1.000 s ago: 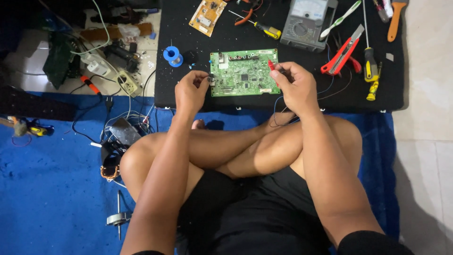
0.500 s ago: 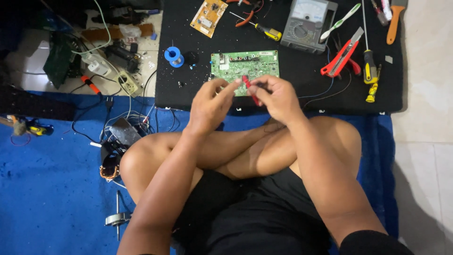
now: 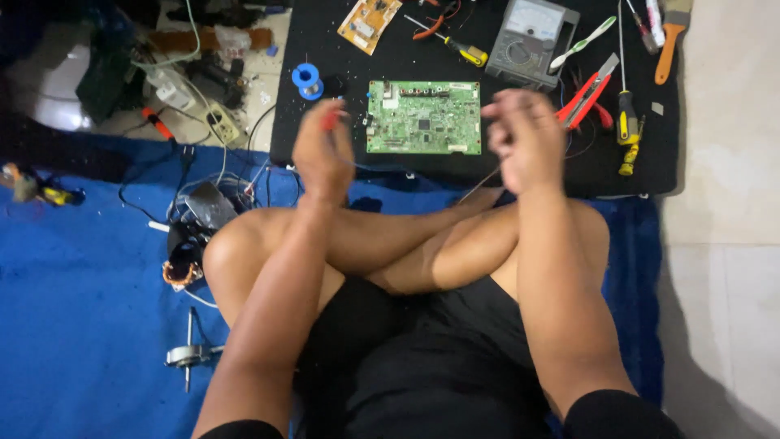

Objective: Testing, soldering, and cleaning a circuit board as part of an electronics repair process.

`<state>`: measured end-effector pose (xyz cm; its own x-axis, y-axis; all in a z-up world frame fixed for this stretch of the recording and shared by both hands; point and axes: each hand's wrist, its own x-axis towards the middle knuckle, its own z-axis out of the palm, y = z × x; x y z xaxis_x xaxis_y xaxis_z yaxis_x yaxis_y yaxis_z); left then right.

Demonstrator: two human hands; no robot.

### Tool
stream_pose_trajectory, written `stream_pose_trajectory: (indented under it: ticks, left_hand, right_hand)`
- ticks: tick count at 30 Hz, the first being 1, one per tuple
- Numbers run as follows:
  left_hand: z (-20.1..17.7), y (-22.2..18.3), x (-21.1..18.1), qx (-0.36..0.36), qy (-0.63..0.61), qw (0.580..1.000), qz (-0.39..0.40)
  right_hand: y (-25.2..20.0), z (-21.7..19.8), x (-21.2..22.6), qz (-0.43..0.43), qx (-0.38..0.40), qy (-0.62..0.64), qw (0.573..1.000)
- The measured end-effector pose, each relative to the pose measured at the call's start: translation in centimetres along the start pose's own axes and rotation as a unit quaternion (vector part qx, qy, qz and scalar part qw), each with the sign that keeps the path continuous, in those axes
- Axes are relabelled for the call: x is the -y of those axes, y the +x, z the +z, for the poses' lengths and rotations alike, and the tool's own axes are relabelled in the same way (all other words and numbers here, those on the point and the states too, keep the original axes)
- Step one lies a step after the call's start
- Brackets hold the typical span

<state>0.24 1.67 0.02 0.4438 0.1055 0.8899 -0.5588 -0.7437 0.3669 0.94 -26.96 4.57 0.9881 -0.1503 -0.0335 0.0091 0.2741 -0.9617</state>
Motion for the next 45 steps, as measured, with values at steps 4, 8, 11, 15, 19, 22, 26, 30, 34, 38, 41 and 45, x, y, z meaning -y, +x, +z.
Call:
stream_pose_trajectory:
  ticks: [4, 8, 11, 15, 19, 22, 26, 30, 34, 38, 41, 45]
  left_hand:
    - [-1.9, -0.7, 0.4, -0.043, -0.094, 0.972, -0.212]
    - [-2.9, -0.5, -1.0, 0.097, -0.055, 0.945, -0.307]
    - [-1.7, -1.9, -1.2, 0.196, -0.056, 0.917, -0.344]
    - [0.4, -3.5, -0.6, 0.241, -0.114, 0.851, -0.453]
    - [2.4, -4.8, 0.5, 0.201, -0.231, 0.794, -0.525]
    - [2.8, -4.5, -0.2, 0.163, -0.314, 0.762, -0.542]
    - [1.1, -2.2, -1.5, 0.223, -0.149, 0.848, -0.458]
    - [3.5, -5.4, 2.8, 0.176, -0.223, 0.799, -0.530]
    - [1.3, -1.5, -0.1, 0.138, -0.319, 0.724, -0.596]
    - [0.6, -0.2, 0.0, 0.077, -0.468, 0.637, -0.608]
    - [1.4, -0.1, 1.3, 0.073, -0.506, 0.622, -0.593]
    - [2.6, -1.1, 3.9, 0.102, -0.502, 0.661, -0.548]
  right_hand:
    - [1.5, -4.8, 0.7, 0.025, -0.070, 0.108, 0.991]
    - [2.1, -6.0, -1.9, 0.012, -0.098, -0.116, 0.988]
    - [2.4, -5.7, -4.4, 0.017, -0.058, -0.283, 0.957]
    - [1.4, -3.6, -5.5, 0.059, -0.032, -0.364, 0.929]
    - [0.4, -2.4, -5.3, 0.062, -0.021, -0.325, 0.943]
    - [0.1, -2.1, -5.0, 0.077, -0.032, -0.272, 0.959]
    - [0.4, -2.2, -4.8, 0.106, -0.049, -0.201, 0.973]
    - [0.9, -1.8, -4.7, 0.106, -0.064, -0.181, 0.976]
    - [1.6, -0.8, -4.2, 0.097, -0.095, -0.176, 0.975]
    - [2.0, 0.1, -4.5, 0.089, -0.101, -0.220, 0.966]
    - [2.7, 0.9, -4.7, 0.088, -0.112, -0.239, 0.961]
    - [2.9, 0.8, -5.0, 0.065, -0.078, -0.266, 0.958]
